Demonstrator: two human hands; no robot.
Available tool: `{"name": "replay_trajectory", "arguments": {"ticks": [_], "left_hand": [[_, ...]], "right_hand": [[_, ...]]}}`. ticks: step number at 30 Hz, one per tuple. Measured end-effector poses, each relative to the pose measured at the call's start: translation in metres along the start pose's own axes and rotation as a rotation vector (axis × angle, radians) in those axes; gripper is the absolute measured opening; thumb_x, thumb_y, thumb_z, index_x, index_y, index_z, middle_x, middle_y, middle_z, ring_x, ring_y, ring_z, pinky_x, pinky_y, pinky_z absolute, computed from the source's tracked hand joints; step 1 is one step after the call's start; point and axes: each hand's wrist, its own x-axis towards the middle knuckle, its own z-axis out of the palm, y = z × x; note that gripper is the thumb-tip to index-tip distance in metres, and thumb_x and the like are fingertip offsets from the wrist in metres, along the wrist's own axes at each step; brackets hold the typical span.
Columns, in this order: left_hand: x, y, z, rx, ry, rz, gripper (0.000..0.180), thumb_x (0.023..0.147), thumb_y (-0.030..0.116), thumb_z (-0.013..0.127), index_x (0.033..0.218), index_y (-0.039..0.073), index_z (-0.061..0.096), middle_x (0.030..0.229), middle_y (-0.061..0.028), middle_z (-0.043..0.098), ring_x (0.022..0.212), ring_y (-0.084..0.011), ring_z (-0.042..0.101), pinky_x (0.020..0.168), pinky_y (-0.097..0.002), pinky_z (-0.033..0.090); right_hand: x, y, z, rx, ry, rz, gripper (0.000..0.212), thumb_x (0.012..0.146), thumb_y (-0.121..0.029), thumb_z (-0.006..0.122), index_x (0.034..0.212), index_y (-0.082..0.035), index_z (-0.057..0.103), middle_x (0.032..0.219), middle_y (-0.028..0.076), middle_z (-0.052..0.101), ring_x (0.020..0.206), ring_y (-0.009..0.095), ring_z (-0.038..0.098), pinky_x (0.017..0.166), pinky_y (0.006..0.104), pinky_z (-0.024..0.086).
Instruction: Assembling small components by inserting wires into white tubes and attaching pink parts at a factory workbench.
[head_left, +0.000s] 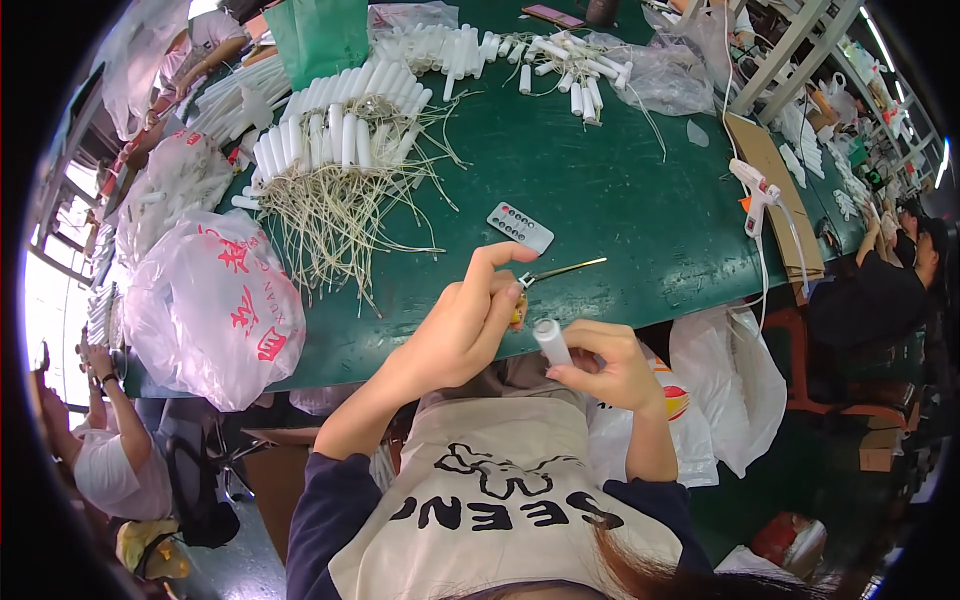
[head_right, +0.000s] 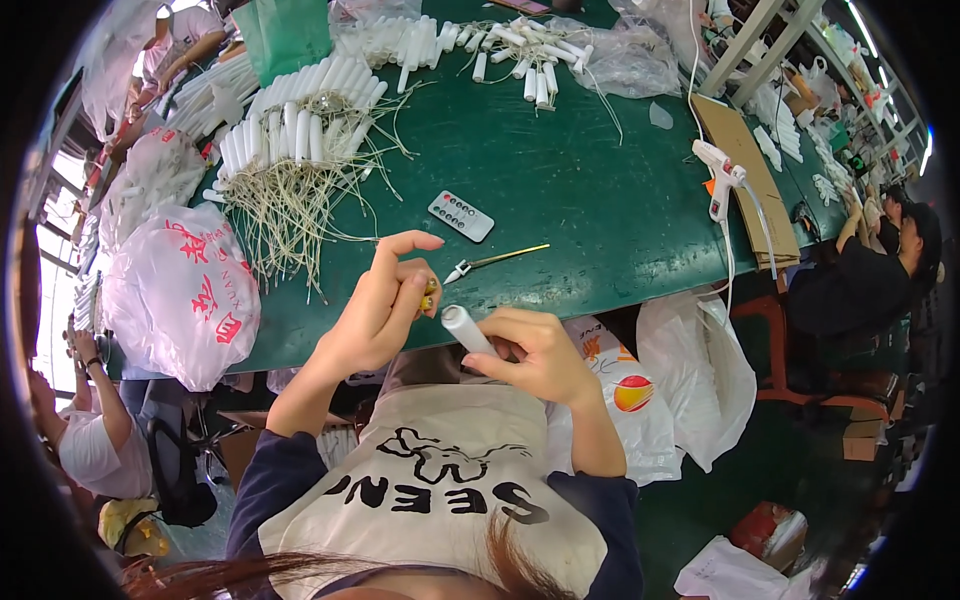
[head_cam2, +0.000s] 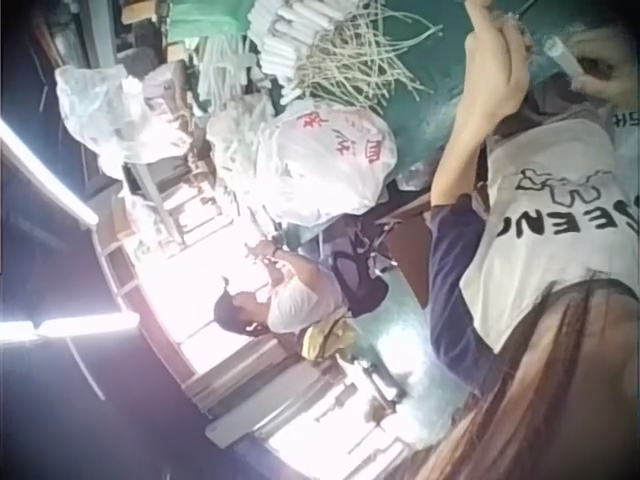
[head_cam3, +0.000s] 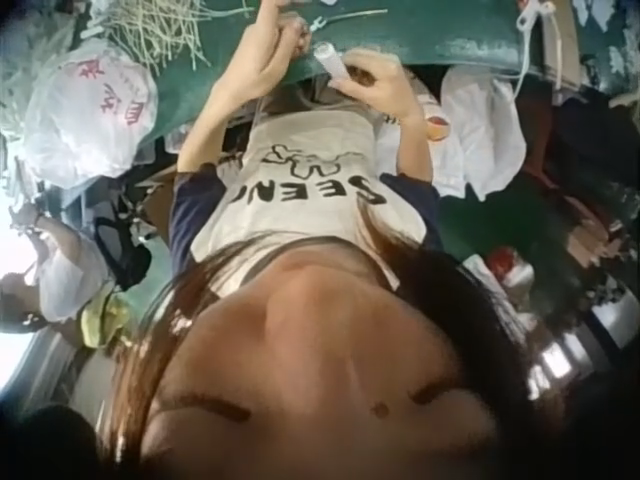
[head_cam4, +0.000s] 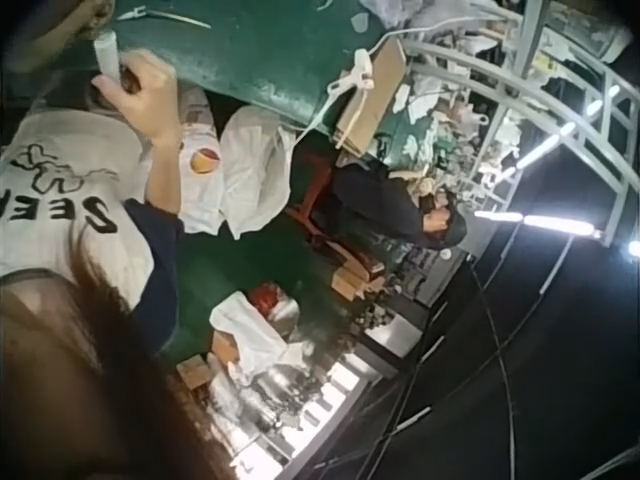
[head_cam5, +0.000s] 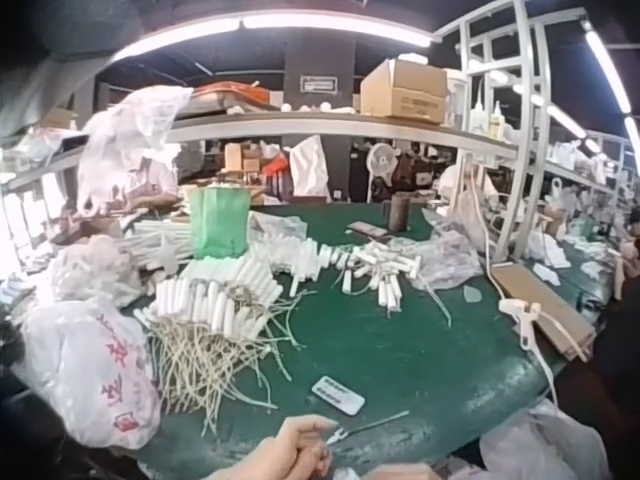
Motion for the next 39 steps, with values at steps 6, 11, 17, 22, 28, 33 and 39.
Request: {"name": "replay_trajectory", "arguments": {"ticks": [6, 11, 17, 22, 28, 33, 39], "left_hand": [[0.000, -0.011, 0.004, 0.178, 0.117, 0.169, 0.031, 0.093, -0.003, 0.038, 0.124, -0.001, 0.034, 0.077, -0.0146, 0.057, 0.062, -0.0256, 0.057, 0.059, -0.0335, 0.045], [0.000, -0.006, 0.003, 0.166, 0.115, 0.169, 0.032, 0.092, -0.002, 0.041, 0.124, 0.001, 0.035, 0.078, -0.0146, 0.057, 0.061, -0.0256, 0.058, 0.056, -0.0328, 0.045], [0.003, 0.001, 0.001, 0.304, 0.055, 0.193, 0.032, 0.089, -0.001, 0.049, 0.120, 0.001, 0.042, 0.080, -0.0138, 0.058, 0.053, -0.0276, 0.058, 0.048, -0.0360, 0.045], [0.006, 0.009, -0.001, 0.647, -0.004, 0.297, 0.032, 0.086, -0.002, 0.050, 0.117, 0.001, 0.045, 0.077, -0.0132, 0.059, 0.051, -0.0282, 0.057, 0.045, -0.0341, 0.044], [0.011, 0.009, -0.003, 0.723, -0.117, 0.236, 0.032, 0.085, 0.003, 0.051, 0.116, 0.002, 0.047, 0.076, -0.0143, 0.058, 0.051, -0.0311, 0.055, 0.047, -0.0371, 0.043], [0.015, 0.010, -0.005, 0.352, -0.186, 0.123, 0.036, 0.085, 0.010, 0.051, 0.120, 0.001, 0.043, 0.074, -0.0125, 0.054, 0.056, -0.0293, 0.055, 0.055, -0.0368, 0.044], [0.014, 0.003, -0.021, 0.245, -0.106, 0.174, 0.037, 0.093, 0.024, 0.045, 0.120, -0.001, 0.040, 0.068, -0.0124, 0.052, 0.056, -0.0288, 0.053, 0.058, -0.0374, 0.042]], "right_hand": [[0.000, 0.000, 0.004, -0.031, 0.004, 0.005, 0.021, 0.069, -0.011, 0.076, 0.083, 0.002, 0.066, 0.066, 0.004, 0.057, 0.052, 0.009, 0.045, 0.047, 0.0236, 0.033], [-0.001, 0.003, 0.004, -0.054, 0.014, -0.008, 0.022, 0.068, -0.011, 0.077, 0.084, 0.001, 0.066, 0.067, 0.004, 0.058, 0.052, 0.010, 0.046, 0.047, 0.0238, 0.034], [-0.001, 0.004, 0.005, -0.083, 0.027, -0.038, 0.024, 0.067, -0.011, 0.079, 0.084, 0.001, 0.067, 0.067, 0.004, 0.058, 0.052, 0.011, 0.047, 0.046, 0.0246, 0.034], [-0.002, 0.010, 0.010, -0.098, 0.044, -0.040, 0.025, 0.066, -0.013, 0.079, 0.083, 0.001, 0.067, 0.067, 0.004, 0.057, 0.053, 0.012, 0.048, 0.046, 0.0255, 0.035], [-0.004, 0.019, 0.018, -0.179, 0.036, -0.083, 0.025, 0.066, -0.013, 0.079, 0.083, 0.001, 0.067, 0.067, 0.005, 0.058, 0.053, 0.013, 0.049, 0.045, 0.0269, 0.035], [-0.003, 0.017, 0.026, -0.087, 0.141, -0.136, 0.024, 0.067, -0.016, 0.079, 0.080, -0.001, 0.065, 0.067, 0.005, 0.056, 0.055, 0.019, 0.053, 0.048, 0.0300, 0.039], [-0.006, 0.025, 0.022, -0.042, 0.192, -0.121, 0.025, 0.065, -0.008, 0.076, 0.086, 0.002, 0.066, 0.072, 0.008, 0.061, 0.056, 0.016, 0.052, 0.049, 0.0262, 0.038]]}}
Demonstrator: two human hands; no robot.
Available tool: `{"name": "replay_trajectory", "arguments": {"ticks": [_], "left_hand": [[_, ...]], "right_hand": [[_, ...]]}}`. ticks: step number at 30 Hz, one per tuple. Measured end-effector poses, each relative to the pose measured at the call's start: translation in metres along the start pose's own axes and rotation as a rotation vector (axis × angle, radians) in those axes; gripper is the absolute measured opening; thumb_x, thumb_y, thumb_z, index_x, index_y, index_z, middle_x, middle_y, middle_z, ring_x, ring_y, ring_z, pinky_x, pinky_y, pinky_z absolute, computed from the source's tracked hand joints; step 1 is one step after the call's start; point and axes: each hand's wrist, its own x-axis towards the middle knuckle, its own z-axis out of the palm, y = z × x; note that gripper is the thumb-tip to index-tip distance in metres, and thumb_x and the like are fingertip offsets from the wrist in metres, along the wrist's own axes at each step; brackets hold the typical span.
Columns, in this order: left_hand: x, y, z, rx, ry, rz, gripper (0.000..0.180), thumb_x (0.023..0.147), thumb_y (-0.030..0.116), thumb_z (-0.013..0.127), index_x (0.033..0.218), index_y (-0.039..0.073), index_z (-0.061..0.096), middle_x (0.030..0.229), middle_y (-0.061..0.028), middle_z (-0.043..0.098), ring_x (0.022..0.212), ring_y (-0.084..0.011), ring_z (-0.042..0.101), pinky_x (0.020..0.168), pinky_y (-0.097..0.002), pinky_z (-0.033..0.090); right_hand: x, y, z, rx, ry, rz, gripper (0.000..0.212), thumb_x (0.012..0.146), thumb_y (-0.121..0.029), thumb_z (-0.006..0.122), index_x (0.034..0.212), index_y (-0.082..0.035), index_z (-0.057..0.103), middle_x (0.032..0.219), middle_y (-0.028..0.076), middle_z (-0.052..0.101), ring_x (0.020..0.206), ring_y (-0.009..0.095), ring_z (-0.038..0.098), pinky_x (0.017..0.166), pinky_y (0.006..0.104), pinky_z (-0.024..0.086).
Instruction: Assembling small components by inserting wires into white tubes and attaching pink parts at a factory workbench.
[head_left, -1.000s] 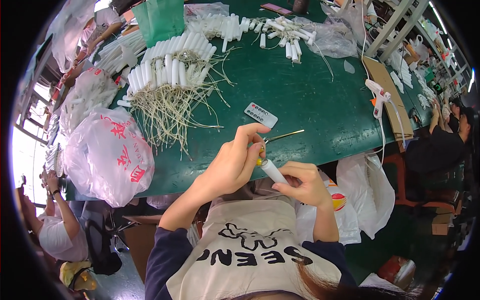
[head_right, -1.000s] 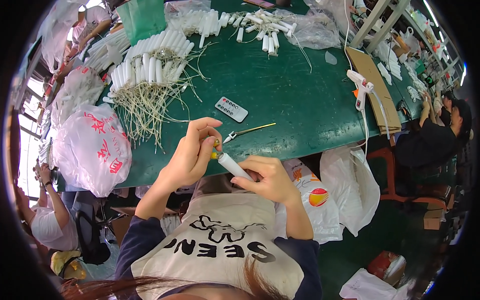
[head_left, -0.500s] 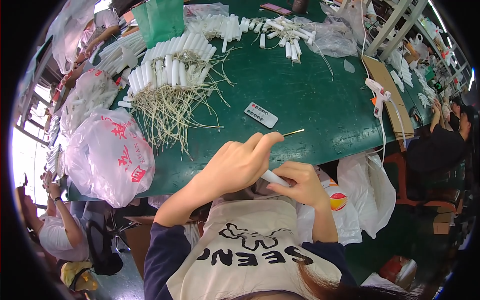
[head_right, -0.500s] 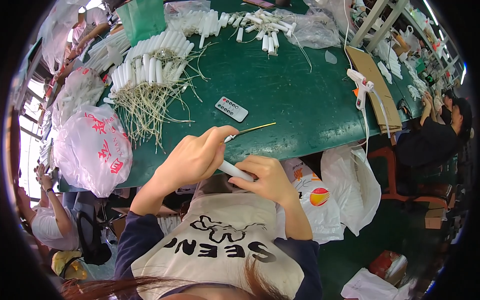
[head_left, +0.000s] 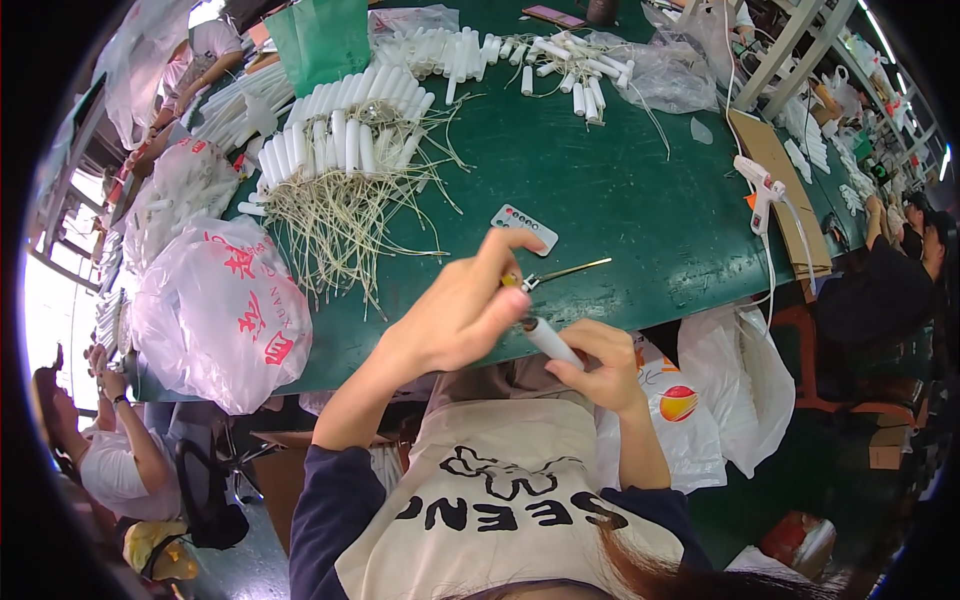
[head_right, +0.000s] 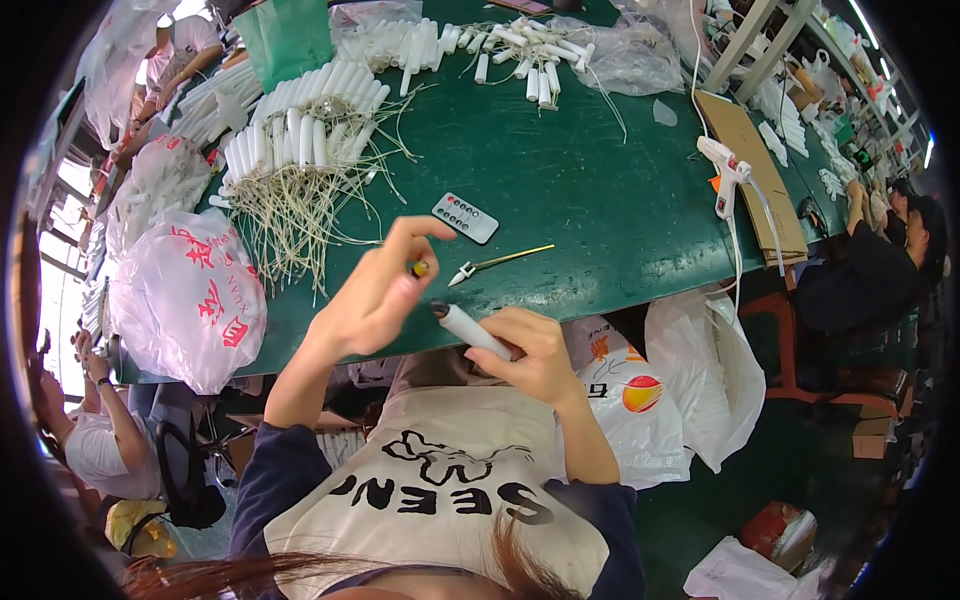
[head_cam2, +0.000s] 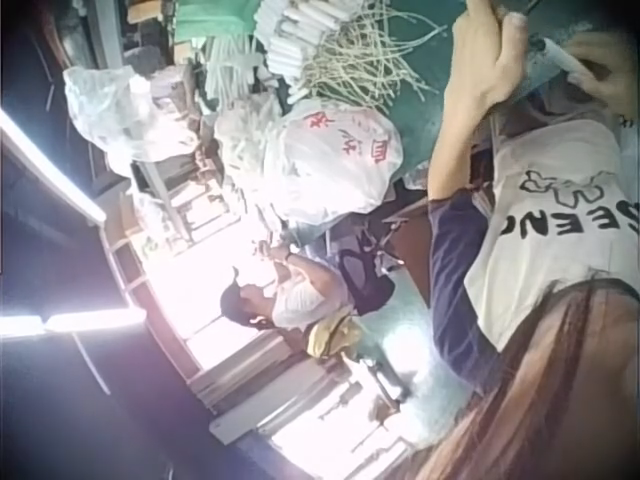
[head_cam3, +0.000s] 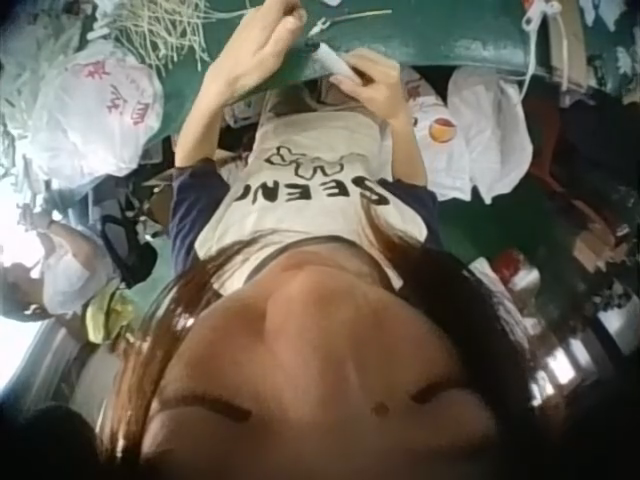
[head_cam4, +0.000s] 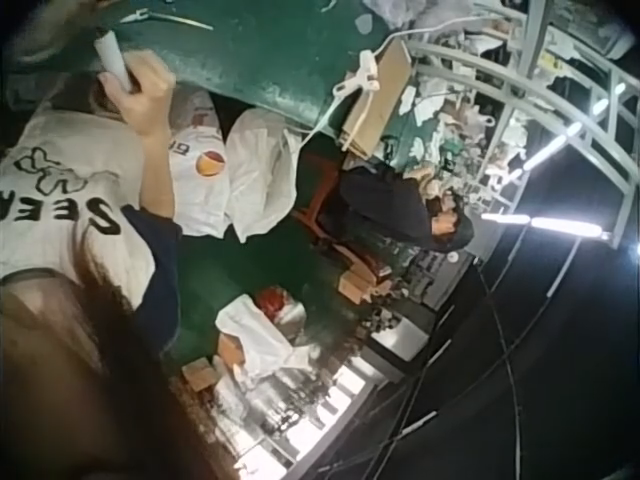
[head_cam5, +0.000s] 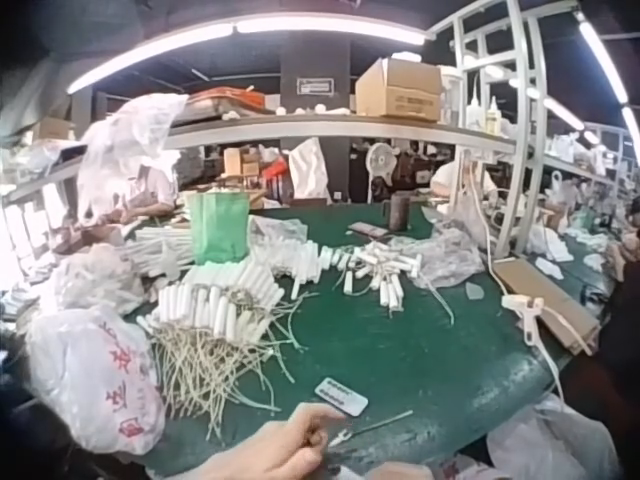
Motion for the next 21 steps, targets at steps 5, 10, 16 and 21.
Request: {"name": "replay_trajectory", "arguments": {"ticks": [5, 10, 16, 21], "left_hand": [[0.001, 0.000, 0.003, -0.006, 0.119, -0.135, 0.025, 0.095, 0.007, 0.036, 0.119, 0.001, 0.039, 0.073, -0.0125, 0.059, 0.059, -0.0268, 0.057, 0.061, -0.0343, 0.045], [0.004, 0.004, 0.006, -0.067, 0.095, 0.034, 0.029, 0.093, -0.005, 0.031, 0.121, 0.000, 0.040, 0.085, -0.0120, 0.064, 0.065, -0.0163, 0.051, 0.064, -0.0289, 0.043], [0.013, 0.010, 0.003, -0.141, -0.121, -0.054, 0.033, 0.091, -0.003, 0.037, 0.123, 0.004, 0.041, 0.099, -0.0148, 0.067, 0.068, -0.0194, 0.061, 0.061, -0.0294, 0.045], [0.020, 0.011, 0.001, 0.133, -0.341, -0.078, 0.031, 0.091, 0.003, 0.040, 0.122, 0.005, 0.043, 0.093, -0.0157, 0.068, 0.073, -0.0298, 0.066, 0.063, -0.0346, 0.047]], "right_hand": [[-0.003, 0.004, -0.001, 0.051, 0.081, -0.005, 0.024, 0.066, -0.007, 0.076, 0.085, 0.002, 0.066, 0.072, 0.008, 0.061, 0.056, 0.015, 0.050, 0.048, 0.0257, 0.037], [-0.003, 0.004, 0.001, 0.051, 0.086, -0.017, 0.022, 0.067, -0.006, 0.076, 0.085, 0.001, 0.066, 0.071, 0.006, 0.060, 0.055, 0.014, 0.049, 0.046, 0.0249, 0.036], [-0.005, 0.003, -0.002, 0.022, 0.056, 0.023, 0.025, 0.065, -0.010, 0.076, 0.084, 0.003, 0.066, 0.070, 0.008, 0.060, 0.056, 0.015, 0.051, 0.049, 0.0252, 0.038], [-0.006, 0.005, 0.000, -0.160, 0.088, -0.119, 0.026, 0.064, -0.013, 0.080, 0.083, -0.001, 0.066, 0.072, 0.007, 0.060, 0.059, 0.016, 0.053, 0.048, 0.0285, 0.042]]}}
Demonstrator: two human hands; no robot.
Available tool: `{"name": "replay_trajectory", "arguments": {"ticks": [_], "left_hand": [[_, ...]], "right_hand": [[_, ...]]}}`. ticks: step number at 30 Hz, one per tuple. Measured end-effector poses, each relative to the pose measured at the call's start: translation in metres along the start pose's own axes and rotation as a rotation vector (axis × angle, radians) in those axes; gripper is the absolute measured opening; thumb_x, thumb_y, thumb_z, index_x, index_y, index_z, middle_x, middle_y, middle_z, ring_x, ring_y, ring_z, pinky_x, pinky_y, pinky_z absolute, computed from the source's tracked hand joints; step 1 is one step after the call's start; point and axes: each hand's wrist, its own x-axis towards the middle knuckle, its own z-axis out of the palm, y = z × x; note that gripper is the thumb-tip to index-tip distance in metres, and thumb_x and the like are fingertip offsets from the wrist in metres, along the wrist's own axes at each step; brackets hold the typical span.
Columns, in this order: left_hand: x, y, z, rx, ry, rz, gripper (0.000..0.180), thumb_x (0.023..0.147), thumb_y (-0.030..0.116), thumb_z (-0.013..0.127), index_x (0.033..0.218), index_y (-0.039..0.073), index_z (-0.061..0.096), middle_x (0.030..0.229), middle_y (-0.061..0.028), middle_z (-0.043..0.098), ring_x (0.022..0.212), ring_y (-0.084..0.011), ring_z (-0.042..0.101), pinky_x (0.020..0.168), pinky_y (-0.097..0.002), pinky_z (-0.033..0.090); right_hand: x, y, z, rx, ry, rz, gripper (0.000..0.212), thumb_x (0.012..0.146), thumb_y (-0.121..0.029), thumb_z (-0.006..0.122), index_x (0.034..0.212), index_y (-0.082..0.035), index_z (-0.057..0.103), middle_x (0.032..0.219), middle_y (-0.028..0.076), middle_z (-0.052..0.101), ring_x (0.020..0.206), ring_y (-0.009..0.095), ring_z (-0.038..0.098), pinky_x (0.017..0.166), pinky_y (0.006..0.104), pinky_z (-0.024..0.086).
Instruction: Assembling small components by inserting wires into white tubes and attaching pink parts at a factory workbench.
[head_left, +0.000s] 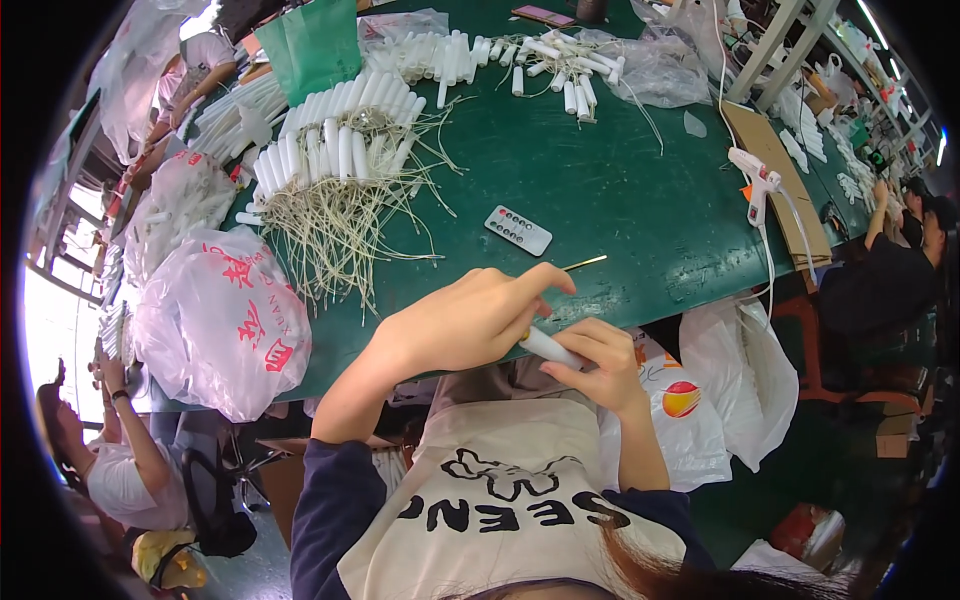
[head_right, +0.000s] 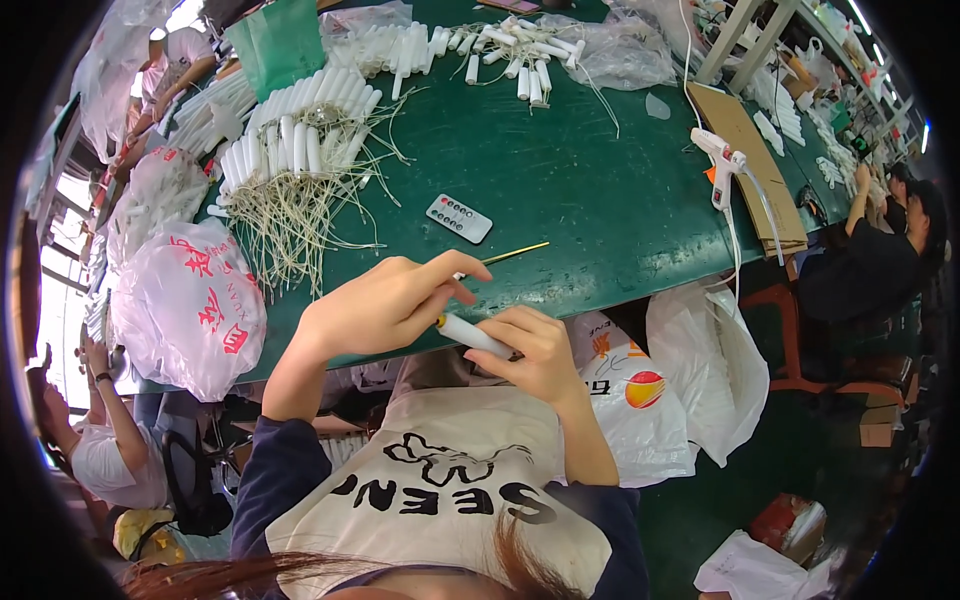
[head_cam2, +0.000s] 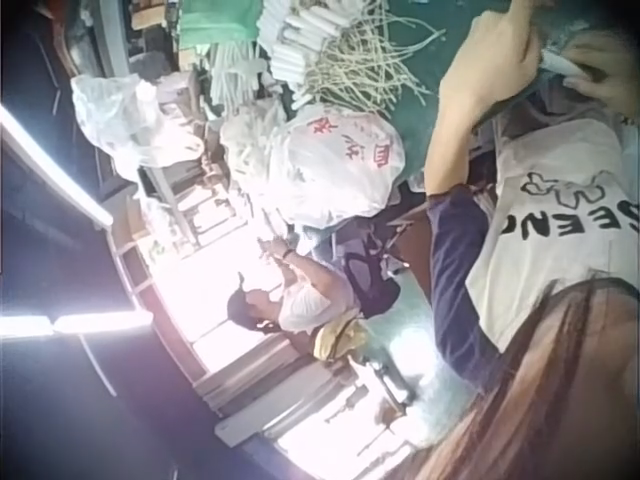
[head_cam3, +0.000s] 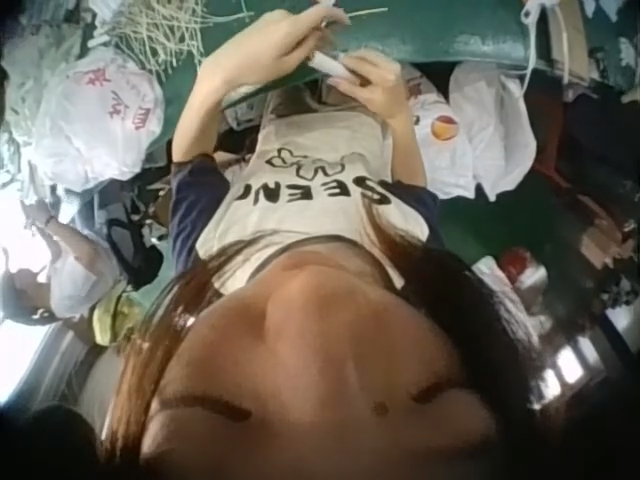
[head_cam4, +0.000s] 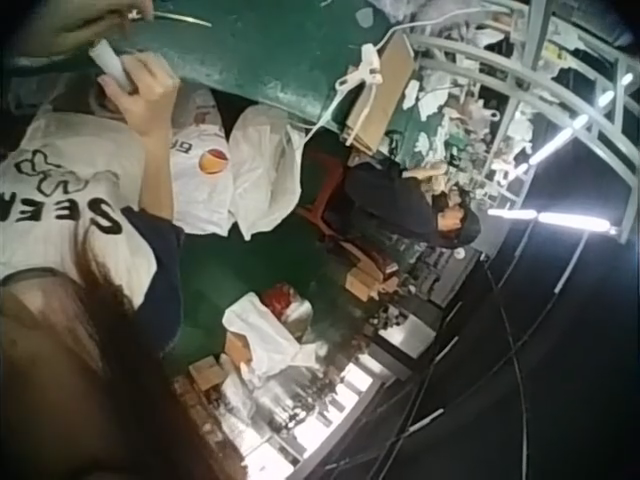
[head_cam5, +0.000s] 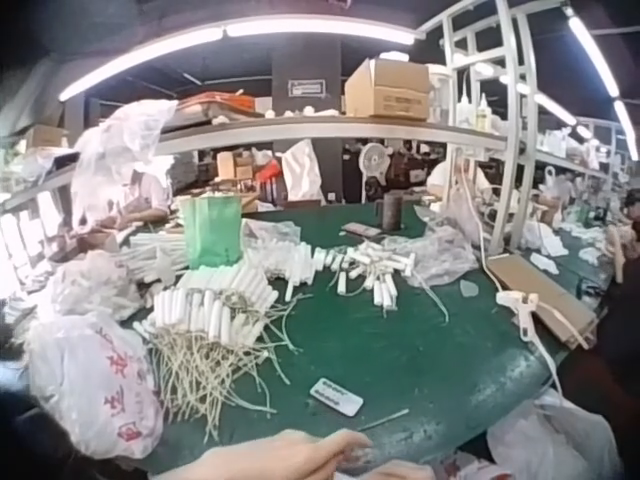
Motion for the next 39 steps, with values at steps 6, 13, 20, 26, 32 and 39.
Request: {"name": "replay_trajectory", "arguments": {"ticks": [6, 13, 20, 26, 32, 39], "left_hand": [[0.019, -0.003, 0.014, -0.210, -0.061, -0.041, 0.028, 0.090, 0.013, 0.052, 0.117, 0.005, 0.047, 0.090, -0.0156, 0.067, 0.073, -0.0268, 0.066, 0.061, -0.0344, 0.048], [0.051, -0.067, 0.059, 0.481, 0.562, 0.019, 0.025, 0.076, 0.023, 0.070, 0.092, 0.005, 0.062, 0.081, -0.0084, 0.064, 0.074, -0.0265, 0.059, 0.069, -0.0369, 0.047], [0.056, -0.068, 0.069, 0.577, 0.464, -0.011, 0.011, 0.074, 0.016, 0.067, 0.076, 0.005, 0.064, 0.071, -0.0091, 0.062, 0.071, -0.0289, 0.060, 0.066, -0.0401, 0.047], [0.040, -0.050, 0.050, 0.172, 0.567, -0.074, 0.012, 0.079, 0.012, 0.065, 0.084, 0.001, 0.065, 0.073, -0.0107, 0.066, 0.066, -0.0235, 0.064, 0.059, -0.0352, 0.049], [0.016, -0.002, 0.015, -0.783, 0.217, -0.505, 0.014, 0.086, 0.015, 0.065, 0.089, 0.001, 0.063, 0.076, -0.0011, 0.063, 0.067, -0.0051, 0.056, 0.057, -0.0192, 0.043], [0.008, -0.019, 0.024, -1.054, -0.058, -0.382, 0.018, 0.086, 0.014, 0.065, 0.095, 0.000, 0.058, 0.076, -0.0032, 0.062, 0.068, -0.0060, 0.057, 0.062, -0.0192, 0.045]], "right_hand": [[-0.014, 0.011, 0.005, 0.024, 0.094, -0.011, 0.027, 0.061, -0.012, 0.079, 0.082, 0.000, 0.067, 0.074, 0.008, 0.061, 0.063, 0.021, 0.055, 0.054, 0.0298, 0.043], [-0.024, 0.020, 0.001, 0.089, 0.265, 0.151, 0.021, 0.070, -0.011, 0.073, 0.081, 0.005, 0.065, 0.071, 0.007, 0.059, 0.064, 0.016, 0.053, 0.057, 0.0254, 0.039], [-0.027, 0.019, -0.003, 0.117, 0.282, 0.242, 0.019, 0.072, -0.009, 0.071, 0.082, 0.005, 0.065, 0.071, 0.007, 0.059, 0.063, 0.013, 0.053, 0.055, 0.0235, 0.039], [-0.026, 0.017, -0.005, 0.080, 0.296, 0.240, 0.019, 0.073, -0.009, 0.072, 0.083, 0.005, 0.066, 0.072, 0.007, 0.060, 0.061, 0.012, 0.052, 0.054, 0.0227, 0.038], [-0.020, 0.012, -0.006, 0.023, 0.239, 0.193, 0.021, 0.072, -0.011, 0.074, 0.084, 0.003, 0.065, 0.072, 0.007, 0.060, 0.060, 0.013, 0.052, 0.053, 0.0235, 0.039], [-0.016, 0.006, -0.002, 0.028, 0.172, 0.068, 0.027, 0.065, -0.013, 0.078, 0.083, 0.002, 0.065, 0.074, 0.007, 0.061, 0.060, 0.016, 0.052, 0.052, 0.0253, 0.039]]}}
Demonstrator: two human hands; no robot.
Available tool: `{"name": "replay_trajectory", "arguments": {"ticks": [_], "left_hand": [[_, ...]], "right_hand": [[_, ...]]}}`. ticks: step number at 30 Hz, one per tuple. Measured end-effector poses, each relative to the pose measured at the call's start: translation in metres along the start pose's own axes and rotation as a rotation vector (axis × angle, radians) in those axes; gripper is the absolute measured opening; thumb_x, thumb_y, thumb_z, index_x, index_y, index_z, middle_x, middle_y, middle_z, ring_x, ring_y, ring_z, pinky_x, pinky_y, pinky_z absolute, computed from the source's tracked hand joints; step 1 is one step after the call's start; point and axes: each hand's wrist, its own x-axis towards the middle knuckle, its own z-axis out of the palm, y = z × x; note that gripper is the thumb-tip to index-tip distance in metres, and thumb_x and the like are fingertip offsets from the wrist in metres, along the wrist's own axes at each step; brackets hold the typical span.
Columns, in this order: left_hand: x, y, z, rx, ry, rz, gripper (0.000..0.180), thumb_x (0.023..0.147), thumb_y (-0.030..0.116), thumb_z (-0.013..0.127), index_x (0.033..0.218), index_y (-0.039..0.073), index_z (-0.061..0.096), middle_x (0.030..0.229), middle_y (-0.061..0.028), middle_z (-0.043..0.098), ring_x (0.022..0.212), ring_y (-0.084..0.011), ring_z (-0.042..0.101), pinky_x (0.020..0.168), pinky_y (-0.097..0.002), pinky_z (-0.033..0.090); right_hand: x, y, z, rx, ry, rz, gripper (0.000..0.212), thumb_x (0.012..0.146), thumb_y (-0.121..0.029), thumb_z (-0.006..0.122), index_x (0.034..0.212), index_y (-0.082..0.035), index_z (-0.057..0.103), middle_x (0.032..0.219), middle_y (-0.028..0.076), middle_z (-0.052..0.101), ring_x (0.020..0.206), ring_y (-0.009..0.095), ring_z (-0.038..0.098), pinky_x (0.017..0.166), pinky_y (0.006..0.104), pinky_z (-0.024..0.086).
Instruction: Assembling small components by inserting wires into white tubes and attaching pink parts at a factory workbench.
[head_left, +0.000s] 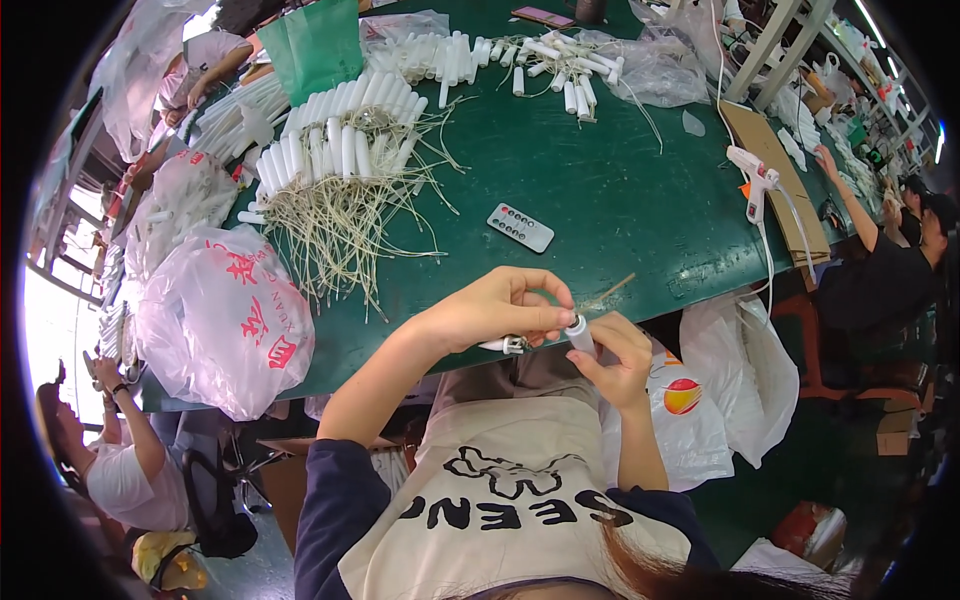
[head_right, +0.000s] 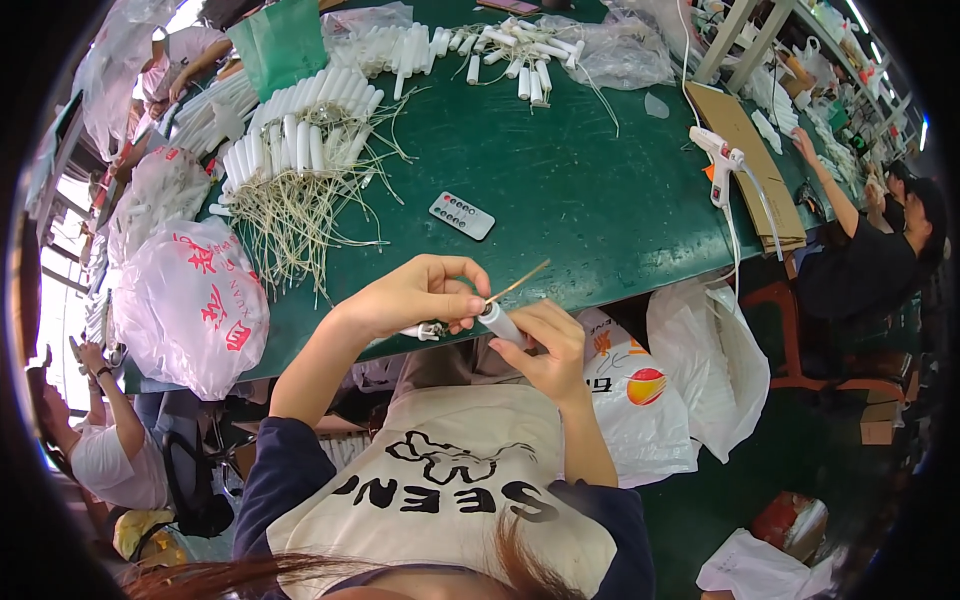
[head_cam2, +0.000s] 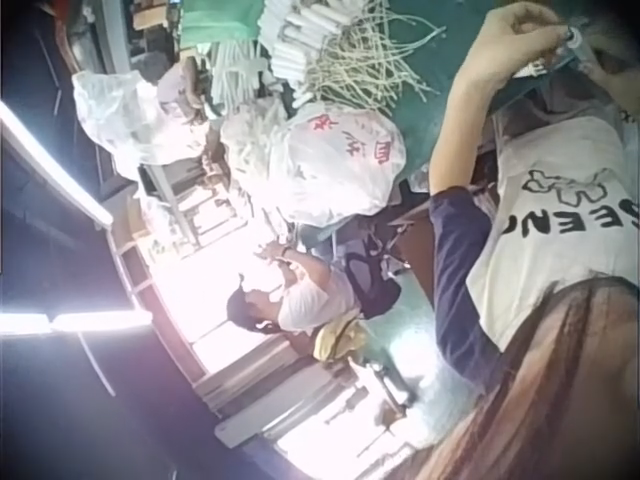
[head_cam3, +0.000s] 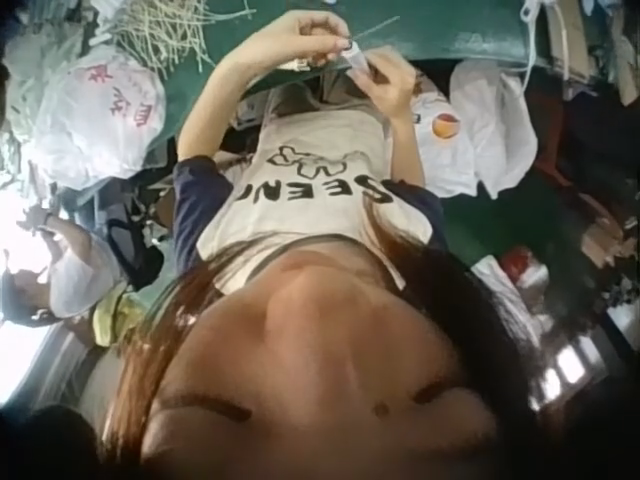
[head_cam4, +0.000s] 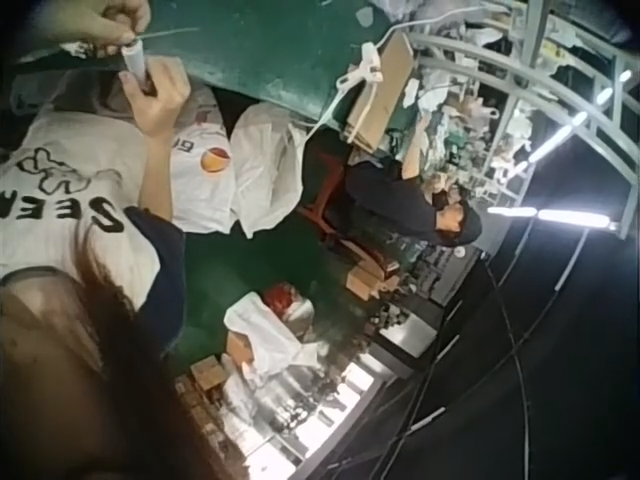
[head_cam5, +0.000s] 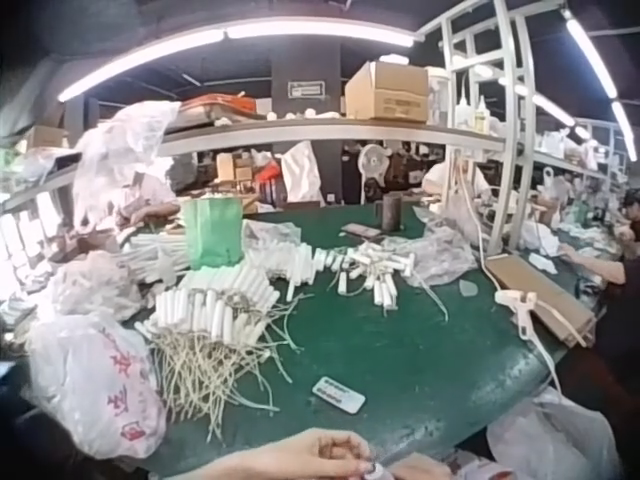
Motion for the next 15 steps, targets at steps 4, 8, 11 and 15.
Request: {"name": "replay_trajectory", "arguments": {"ticks": [4, 8, 11, 15], "left_hand": [[-0.006, -0.001, -0.004, 0.074, -0.108, -0.035, 0.021, 0.088, 0.014, 0.061, 0.103, -0.001, 0.059, 0.076, -0.0052, 0.063, 0.067, -0.0075, 0.058, 0.063, -0.0203, 0.046], [-0.010, -0.011, -0.012, 0.106, -0.339, -0.086, 0.033, 0.093, 0.023, 0.053, 0.116, 0.000, 0.059, 0.078, -0.0074, 0.067, 0.066, -0.0089, 0.059, 0.063, -0.0204, 0.046], [-0.019, -0.026, -0.018, 0.036, -0.259, -0.073, 0.029, 0.092, 0.020, 0.055, 0.111, 0.000, 0.063, 0.075, -0.0080, 0.067, 0.064, -0.0088, 0.060, 0.060, -0.0199, 0.047], [-0.031, -0.041, -0.020, 0.031, -0.205, -0.121, 0.026, 0.090, 0.017, 0.057, 0.107, -0.002, 0.064, 0.074, -0.0083, 0.068, 0.062, -0.0082, 0.060, 0.056, -0.0204, 0.045]], "right_hand": [[0.006, -0.010, 0.000, 0.010, -0.067, -0.074, 0.027, 0.062, -0.010, 0.080, 0.083, -0.001, 0.067, 0.074, 0.005, 0.063, 0.063, 0.018, 0.053, 0.049, 0.0264, 0.041], [0.004, -0.004, 0.002, 0.081, -0.159, -0.094, 0.029, 0.061, -0.011, 0.081, 0.085, -0.002, 0.068, 0.077, 0.006, 0.063, 0.068, 0.019, 0.055, 0.048, 0.0263, 0.043], [0.015, -0.001, 0.004, 0.156, -0.265, -0.080, 0.029, 0.063, -0.014, 0.080, 0.087, -0.003, 0.068, 0.078, 0.005, 0.064, 0.071, 0.019, 0.056, 0.048, 0.0264, 0.043], [0.041, 0.029, -0.002, 0.272, -0.169, 0.174, 0.024, 0.079, -0.026, 0.071, 0.085, -0.003, 0.067, 0.077, 0.005, 0.064, 0.073, 0.015, 0.057, 0.056, 0.0249, 0.045]]}}
